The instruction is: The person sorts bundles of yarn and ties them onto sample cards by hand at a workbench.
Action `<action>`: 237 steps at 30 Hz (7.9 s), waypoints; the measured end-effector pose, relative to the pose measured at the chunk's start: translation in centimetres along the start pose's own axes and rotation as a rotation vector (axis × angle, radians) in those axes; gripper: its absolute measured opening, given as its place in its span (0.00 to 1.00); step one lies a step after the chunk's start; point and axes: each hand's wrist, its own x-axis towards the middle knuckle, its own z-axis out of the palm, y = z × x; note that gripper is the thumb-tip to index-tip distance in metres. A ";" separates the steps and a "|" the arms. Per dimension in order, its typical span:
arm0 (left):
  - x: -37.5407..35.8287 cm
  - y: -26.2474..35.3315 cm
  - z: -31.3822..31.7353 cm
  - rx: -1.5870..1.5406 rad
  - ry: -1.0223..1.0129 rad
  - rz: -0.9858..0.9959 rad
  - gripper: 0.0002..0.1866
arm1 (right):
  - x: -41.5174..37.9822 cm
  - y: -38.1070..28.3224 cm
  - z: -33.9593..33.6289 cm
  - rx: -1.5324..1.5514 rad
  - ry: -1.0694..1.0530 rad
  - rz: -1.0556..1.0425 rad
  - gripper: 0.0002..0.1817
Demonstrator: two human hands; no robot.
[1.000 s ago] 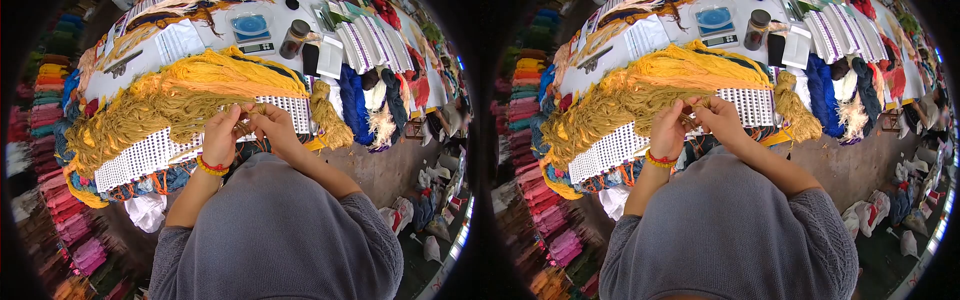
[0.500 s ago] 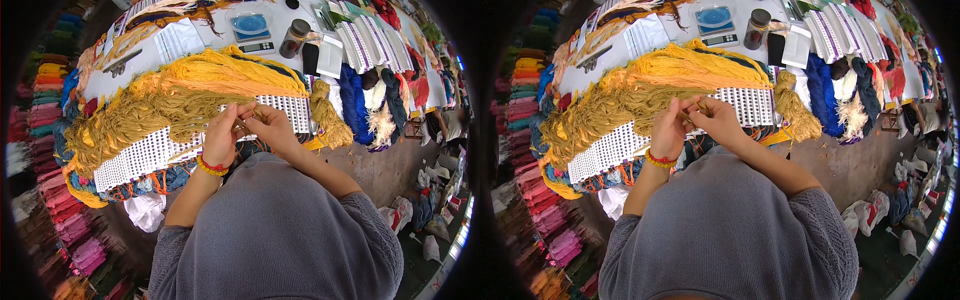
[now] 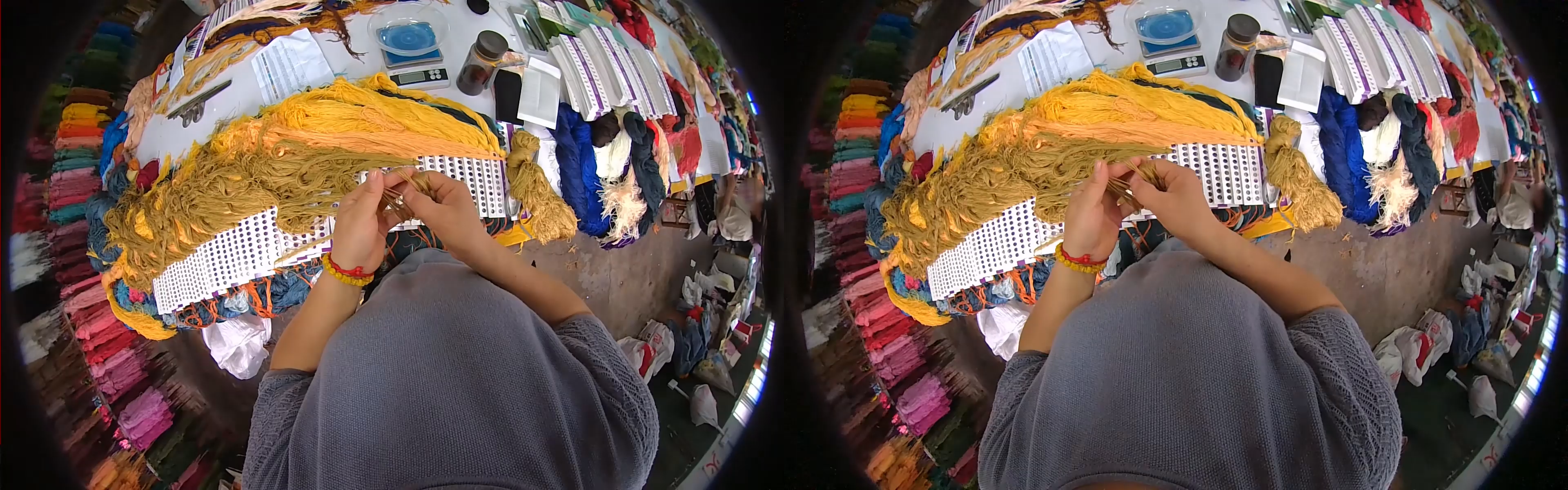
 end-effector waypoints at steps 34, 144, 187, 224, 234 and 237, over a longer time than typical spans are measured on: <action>3.6 -0.2 -3.3 0.444 -0.293 0.145 0.14 | 1.1 -4.0 -1.2 -0.799 -0.133 -0.321 0.18; 17.2 -11.6 -7.8 0.665 0.015 -0.263 0.13 | 9.8 12.9 -14.8 -0.911 0.367 0.004 0.15; -11.2 36.2 -47.5 0.109 0.913 0.592 0.11 | 10.4 13.9 -4.0 -1.521 -0.265 -0.366 0.13; -1.6 9.9 -0.8 -0.005 -0.090 0.110 0.22 | 3.1 -6.4 7.4 -0.076 -0.148 -0.174 0.06; -2.3 6.4 1.5 0.032 -0.040 0.179 0.08 | 0.0 -5.7 3.6 -0.078 -0.123 -0.144 0.05; -2.5 5.7 1.6 0.073 0.005 0.211 0.09 | -0.8 -5.6 3.8 -0.158 -0.105 -0.221 0.08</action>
